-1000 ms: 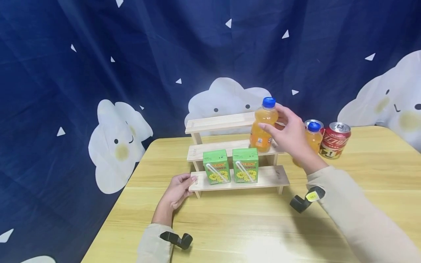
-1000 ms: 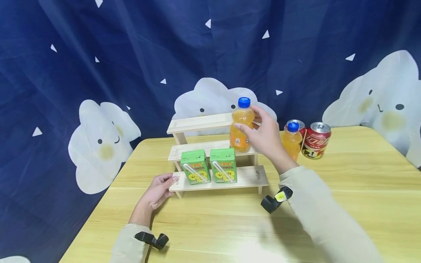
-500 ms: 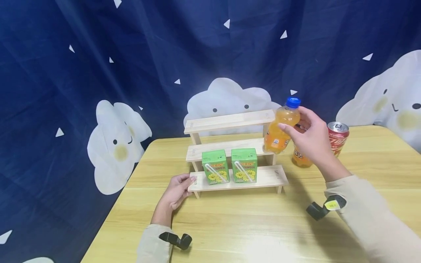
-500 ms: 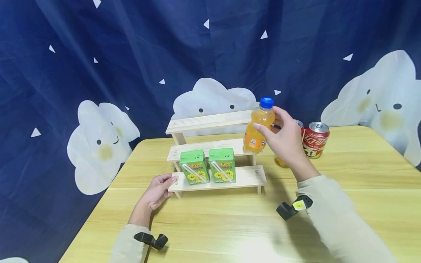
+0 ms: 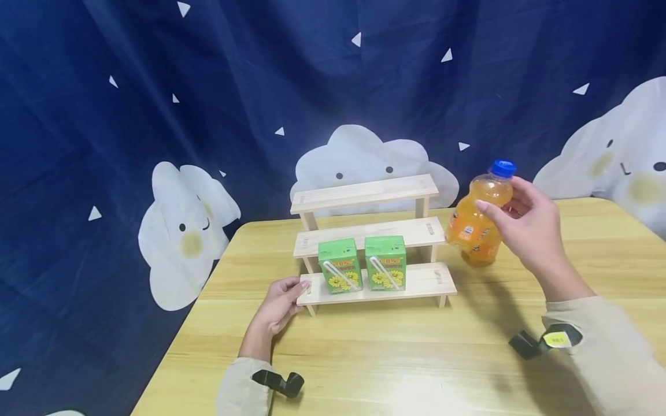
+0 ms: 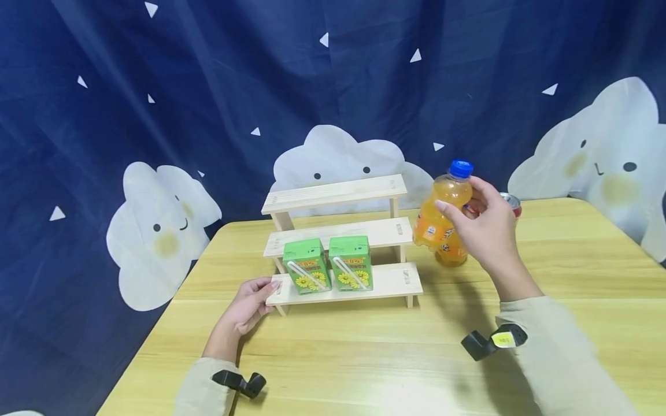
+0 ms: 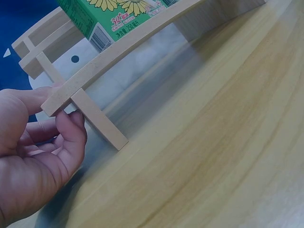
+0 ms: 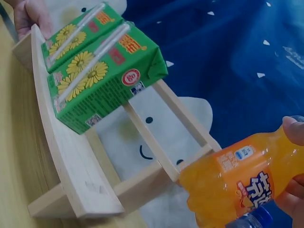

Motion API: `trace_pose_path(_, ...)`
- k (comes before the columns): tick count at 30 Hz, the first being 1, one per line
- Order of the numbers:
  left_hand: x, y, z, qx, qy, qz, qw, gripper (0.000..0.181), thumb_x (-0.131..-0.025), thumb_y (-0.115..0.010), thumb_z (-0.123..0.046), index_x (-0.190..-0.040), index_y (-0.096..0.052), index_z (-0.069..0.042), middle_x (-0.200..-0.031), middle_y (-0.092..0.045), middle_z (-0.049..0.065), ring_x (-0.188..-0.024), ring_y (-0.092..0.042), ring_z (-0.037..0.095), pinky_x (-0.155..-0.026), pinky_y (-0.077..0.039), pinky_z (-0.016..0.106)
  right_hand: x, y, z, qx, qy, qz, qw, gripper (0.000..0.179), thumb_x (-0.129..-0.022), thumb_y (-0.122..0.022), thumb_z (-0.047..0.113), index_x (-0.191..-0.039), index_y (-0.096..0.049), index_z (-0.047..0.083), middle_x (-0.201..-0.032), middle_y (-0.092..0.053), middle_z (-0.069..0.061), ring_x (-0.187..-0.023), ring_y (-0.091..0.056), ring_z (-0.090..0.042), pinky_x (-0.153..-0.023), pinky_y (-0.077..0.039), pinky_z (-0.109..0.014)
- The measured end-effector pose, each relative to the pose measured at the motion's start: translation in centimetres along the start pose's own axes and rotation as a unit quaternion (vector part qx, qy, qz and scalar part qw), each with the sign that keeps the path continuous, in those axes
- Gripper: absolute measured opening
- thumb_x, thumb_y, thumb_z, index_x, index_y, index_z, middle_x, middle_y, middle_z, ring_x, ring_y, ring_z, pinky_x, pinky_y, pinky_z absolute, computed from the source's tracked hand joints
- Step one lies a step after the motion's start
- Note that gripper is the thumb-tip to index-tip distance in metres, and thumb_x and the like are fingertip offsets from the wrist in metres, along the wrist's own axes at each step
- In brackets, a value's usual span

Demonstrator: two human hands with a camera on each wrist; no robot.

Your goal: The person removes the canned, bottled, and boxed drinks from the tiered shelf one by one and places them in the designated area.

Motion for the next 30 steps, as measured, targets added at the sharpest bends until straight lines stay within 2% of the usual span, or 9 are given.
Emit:
trace_pose_path(4,0.0,0.1,0.0,0.0,-0.001,0.0,1.0,0.044,-0.095,-0.053,-0.01,-0.127,-0.039,0.018,-0.092,-0.064,0.005,-0.079,-0.067,0.013,-0.067,-0.056,0.022,0.2,0.6,-1.0,-0.001,-0.002,-0.005,1.0,0.068,-0.082,-0.071,0.035,-0.141,-0.043,0.015,-0.13,-0.054,-0.015,-0.099,-0.056,-0.001,-0.083,-0.044,-0.005)
trace_pose_path(7,-0.1,0.1,0.0,0.001,-0.001,-0.01,0.9999,0.041,-0.095,-0.052,-0.009,-0.126,-0.041,0.017,-0.092,-0.064,0.006,-0.078,-0.067,0.015,-0.067,-0.056,0.023,0.4,0.9,-1.9,-0.005,-0.005,-0.005,1.0,0.07,-0.082,-0.072,0.033,-0.142,-0.042,0.012,-0.127,-0.055,-0.013,-0.093,-0.052,0.006,-0.078,-0.043,0.0)
trace_pose_path(14,0.0,0.1,0.0,0.004,0.001,-0.012,0.9999,0.04,-0.095,-0.052,-0.008,-0.126,-0.042,0.016,-0.093,-0.063,0.008,-0.078,-0.066,0.015,-0.065,-0.056,0.022,1.3,1.7,-3.7,-0.008,-0.002,-0.003,1.0,0.067,-0.081,-0.074,0.028,-0.138,-0.046,0.007,-0.107,-0.055,0.017,-0.09,-0.052,0.011,-0.074,-0.043,0.001)
trace_pose_path(17,0.0,0.0,0.1,0.001,0.0,-0.008,1.0,0.041,-0.095,-0.052,-0.009,-0.127,-0.042,0.016,-0.094,-0.063,0.007,-0.078,-0.066,0.014,-0.065,-0.056,0.022,1.6,2.1,-4.6,-0.012,-0.012,0.004,0.9999,0.067,-0.082,-0.074,0.028,-0.139,-0.045,0.007,-0.107,-0.054,0.02,-0.092,-0.05,0.012,-0.076,-0.041,0.002)
trace_pose_path(25,0.0,0.1,0.1,-0.001,-0.004,-0.01,0.9999,0.042,-0.095,-0.052,-0.01,-0.127,-0.041,0.016,-0.095,-0.064,0.008,-0.079,-0.067,0.015,-0.067,-0.057,0.022,2.0,2.8,-6.1,-0.033,-0.032,-0.003,0.9989,0.067,-0.081,-0.074,0.023,-0.14,-0.044,0.008,-0.111,-0.054,0.018,-0.096,-0.05,0.012,-0.076,-0.042,0.001)
trace_pose_path(30,0.0,0.1,0.1,0.001,-0.006,-0.007,1.0,0.043,-0.095,-0.053,-0.01,-0.127,-0.041,0.017,-0.093,-0.063,0.007,-0.078,-0.067,0.014,-0.066,-0.056,0.021,1.9,3.1,-6.8,0.002,-0.044,-0.023,0.9988,0.071,-0.081,-0.074,0.026,-0.142,-0.041,0.01,-0.127,-0.054,0.0,-0.099,-0.048,0.01,-0.077,-0.041,0.001)
Point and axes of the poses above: each hand's wrist, its own x-axis away from the middle knuckle, its own y-axis out of the back of the hand, z = x × y, the point moved 6 cm from there along -x, towards the middle knuckle
